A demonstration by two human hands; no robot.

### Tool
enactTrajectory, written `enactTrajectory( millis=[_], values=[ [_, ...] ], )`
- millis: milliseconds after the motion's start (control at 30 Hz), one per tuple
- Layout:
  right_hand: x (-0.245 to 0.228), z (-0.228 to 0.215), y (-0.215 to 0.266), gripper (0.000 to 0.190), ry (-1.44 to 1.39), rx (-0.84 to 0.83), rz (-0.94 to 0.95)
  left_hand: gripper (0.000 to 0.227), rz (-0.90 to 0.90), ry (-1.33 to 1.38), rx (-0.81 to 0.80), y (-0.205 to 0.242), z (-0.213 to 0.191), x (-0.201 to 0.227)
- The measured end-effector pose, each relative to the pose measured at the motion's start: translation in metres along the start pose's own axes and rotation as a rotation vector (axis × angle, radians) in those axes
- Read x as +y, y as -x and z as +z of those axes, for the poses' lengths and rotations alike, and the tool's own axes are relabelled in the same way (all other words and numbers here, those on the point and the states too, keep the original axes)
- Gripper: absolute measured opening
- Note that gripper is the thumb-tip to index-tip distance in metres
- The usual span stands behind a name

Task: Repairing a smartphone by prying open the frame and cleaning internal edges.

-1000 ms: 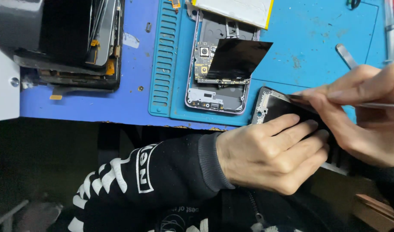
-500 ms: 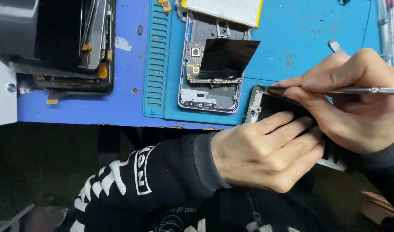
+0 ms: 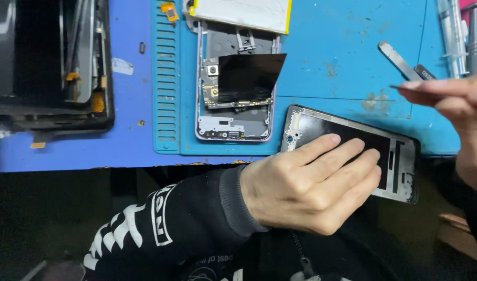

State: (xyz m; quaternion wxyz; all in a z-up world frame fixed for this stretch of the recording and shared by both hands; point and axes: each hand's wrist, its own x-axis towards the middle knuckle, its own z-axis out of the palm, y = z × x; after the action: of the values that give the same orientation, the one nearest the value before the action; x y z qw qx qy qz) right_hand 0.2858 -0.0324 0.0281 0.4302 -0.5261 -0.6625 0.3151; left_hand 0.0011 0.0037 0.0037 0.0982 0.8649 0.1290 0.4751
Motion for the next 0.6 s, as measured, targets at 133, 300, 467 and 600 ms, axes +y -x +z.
enactTrajectory(
  millis=[133,300,467,600],
  values=[
    [0.016,-0.029,0.047,0.025,-0.1,-0.119,-0.019,0.019,0.015,-0.038,-0.03,-0.004,0.001,0.0],
    [0.008,-0.031,0.044,0.028,0.411,-0.358,-0.055,0.02,0.033,-0.039,-0.095,-0.013,-0.002,0.001],
    [-0.017,-0.028,0.028,0.026,0.341,-0.453,-0.149,0.022,0.053,-0.051,-0.157,-0.019,-0.005,0.0],
    [-0.003,-0.025,0.039,0.025,0.37,-0.385,-0.139,0.023,0.048,-0.056,-0.173,-0.019,-0.005,-0.001]
  ],
)
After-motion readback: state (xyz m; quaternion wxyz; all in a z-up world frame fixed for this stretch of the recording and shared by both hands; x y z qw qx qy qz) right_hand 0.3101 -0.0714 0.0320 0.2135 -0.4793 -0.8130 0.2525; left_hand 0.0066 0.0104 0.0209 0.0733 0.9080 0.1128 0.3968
